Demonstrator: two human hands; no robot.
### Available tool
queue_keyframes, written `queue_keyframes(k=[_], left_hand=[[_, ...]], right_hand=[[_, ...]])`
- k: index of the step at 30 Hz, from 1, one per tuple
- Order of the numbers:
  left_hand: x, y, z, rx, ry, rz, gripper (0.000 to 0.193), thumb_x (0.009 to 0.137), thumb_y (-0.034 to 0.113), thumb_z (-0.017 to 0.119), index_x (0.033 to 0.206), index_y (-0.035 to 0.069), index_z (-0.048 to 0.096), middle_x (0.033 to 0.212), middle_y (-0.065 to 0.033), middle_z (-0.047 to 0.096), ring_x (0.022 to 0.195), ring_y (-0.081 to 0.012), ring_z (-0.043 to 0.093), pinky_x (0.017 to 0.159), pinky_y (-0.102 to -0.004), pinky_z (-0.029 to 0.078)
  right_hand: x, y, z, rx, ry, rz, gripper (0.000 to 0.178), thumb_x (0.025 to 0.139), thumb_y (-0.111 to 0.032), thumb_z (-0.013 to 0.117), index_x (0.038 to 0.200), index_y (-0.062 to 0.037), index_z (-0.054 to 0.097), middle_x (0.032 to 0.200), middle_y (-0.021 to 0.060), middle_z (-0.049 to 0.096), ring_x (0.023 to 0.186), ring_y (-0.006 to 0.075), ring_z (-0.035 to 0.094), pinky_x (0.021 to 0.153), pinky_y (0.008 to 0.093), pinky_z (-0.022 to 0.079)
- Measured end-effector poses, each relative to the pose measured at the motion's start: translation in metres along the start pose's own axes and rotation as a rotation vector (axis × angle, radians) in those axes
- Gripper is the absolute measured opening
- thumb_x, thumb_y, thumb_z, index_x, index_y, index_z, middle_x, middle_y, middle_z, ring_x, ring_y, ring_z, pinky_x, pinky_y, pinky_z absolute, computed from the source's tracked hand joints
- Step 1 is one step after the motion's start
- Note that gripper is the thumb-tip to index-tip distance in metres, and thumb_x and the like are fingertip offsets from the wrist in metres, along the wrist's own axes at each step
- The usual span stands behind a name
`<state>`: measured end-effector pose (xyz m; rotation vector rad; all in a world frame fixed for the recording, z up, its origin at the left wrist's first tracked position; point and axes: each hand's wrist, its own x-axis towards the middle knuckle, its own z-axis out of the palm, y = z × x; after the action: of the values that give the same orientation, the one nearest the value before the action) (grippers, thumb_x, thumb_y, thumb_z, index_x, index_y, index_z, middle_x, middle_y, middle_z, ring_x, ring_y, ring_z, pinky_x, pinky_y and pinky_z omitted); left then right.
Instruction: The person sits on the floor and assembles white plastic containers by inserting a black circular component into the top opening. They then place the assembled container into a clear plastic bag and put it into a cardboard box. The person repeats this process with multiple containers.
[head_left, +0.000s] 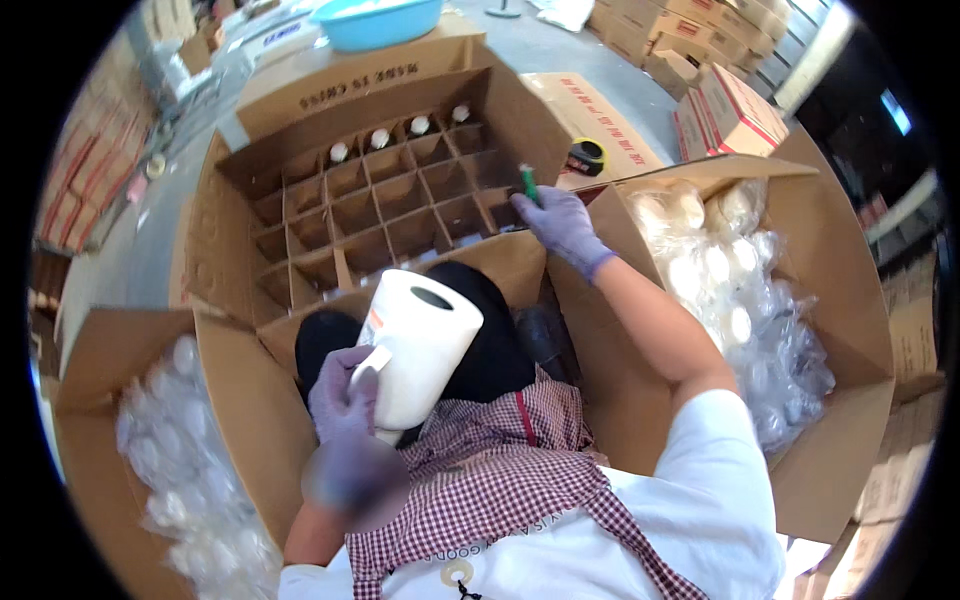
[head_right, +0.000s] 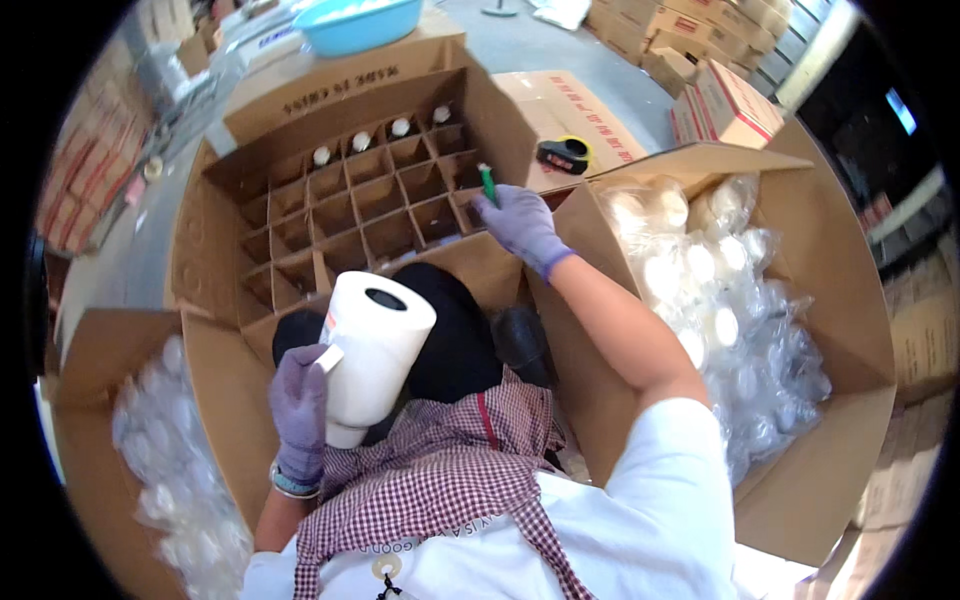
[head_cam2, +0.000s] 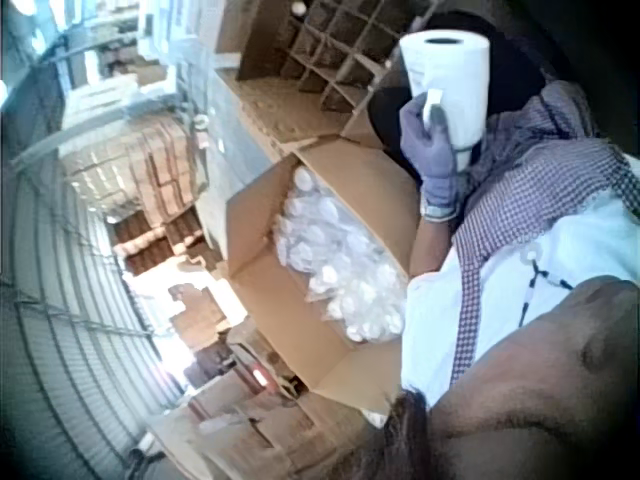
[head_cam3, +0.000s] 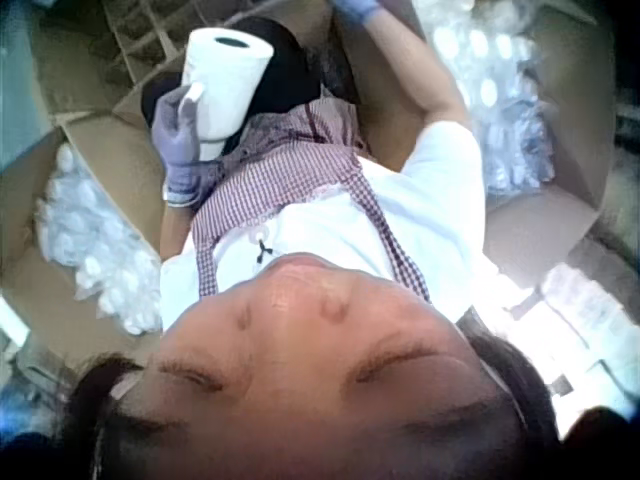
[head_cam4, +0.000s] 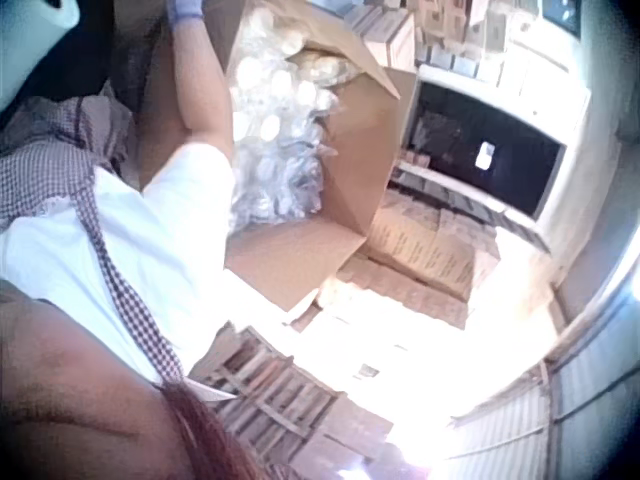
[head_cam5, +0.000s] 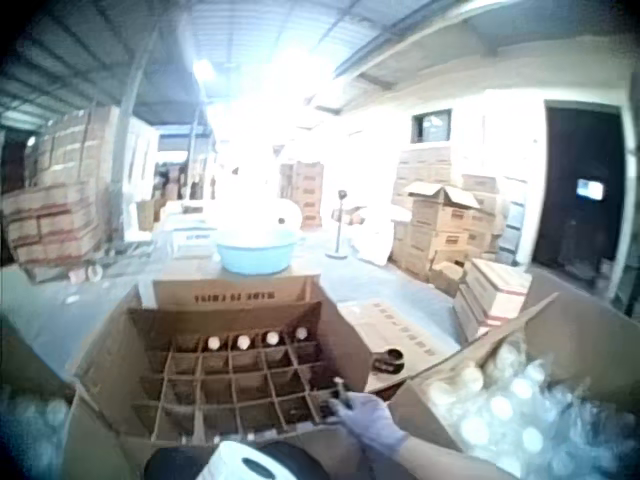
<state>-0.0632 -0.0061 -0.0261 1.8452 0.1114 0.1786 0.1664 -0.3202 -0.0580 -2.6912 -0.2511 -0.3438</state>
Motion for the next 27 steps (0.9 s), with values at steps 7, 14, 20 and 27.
queue_keyframes(k=[7, 14, 20, 27], left_hand=[[0.045, 0.036, 0.001, 0.954, -0.396, 0.994, 0.026, 0.07, 0.032, 0.08, 0.063, 0.013, 0.064, 0.058, -0.0053, 0.057, 0.057, -0.0261, 0.057, 0.059, -0.0396, 0.044], [0.05, -0.011, 0.042, 0.931, -0.759, 0.973, 0.031, 0.073, 0.037, 0.077, 0.057, 0.015, 0.062, 0.054, -0.0016, 0.057, 0.06, -0.0221, 0.057, 0.081, -0.0421, 0.045], [0.049, -0.018, 0.059, 0.876, -0.706, 0.869, 0.029, 0.07, 0.032, 0.08, 0.058, 0.011, 0.064, 0.053, -0.0012, 0.058, 0.061, -0.0201, 0.057, 0.093, -0.0446, 0.045], [0.044, -0.022, 0.043, 0.86, -0.653, 0.79, 0.026, 0.067, 0.028, 0.081, 0.059, 0.011, 0.064, 0.053, -0.001, 0.059, 0.062, -0.0201, 0.06, 0.093, -0.0457, 0.045]], right_hand=[[0.039, 0.082, 0.131, -0.209, -0.146, 0.235, 0.044, 0.086, -0.033, 0.062, 0.118, -0.0019, 0.061, 0.101, 0.0187, 0.073, 0.096, 0.0325, 0.071, 0.083, 0.0445, 0.055], [0.041, 0.056, 0.033, -0.282, -0.505, -0.149, 0.043, 0.085, -0.024, 0.066, 0.126, -0.01, 0.059, 0.114, 0.0152, 0.07, 0.106, 0.0351, 0.068, 0.084, 0.0485, 0.055], [-0.001, 0.087, 0.06, -0.267, -0.574, 0.035, 0.053, 0.084, -0.032, 0.064, 0.133, -0.0139, 0.056, 0.111, 0.0157, 0.071, 0.104, 0.0351, 0.068, 0.089, 0.0454, 0.053], [-0.022, 0.121, -0.154, -0.121, -0.299, 0.036, 0.046, 0.09, -0.048, 0.056, 0.095, -0.0056, 0.073, 0.096, 0.0185, 0.071, 0.097, 0.0364, 0.067, 0.087, 0.0429, 0.052]])
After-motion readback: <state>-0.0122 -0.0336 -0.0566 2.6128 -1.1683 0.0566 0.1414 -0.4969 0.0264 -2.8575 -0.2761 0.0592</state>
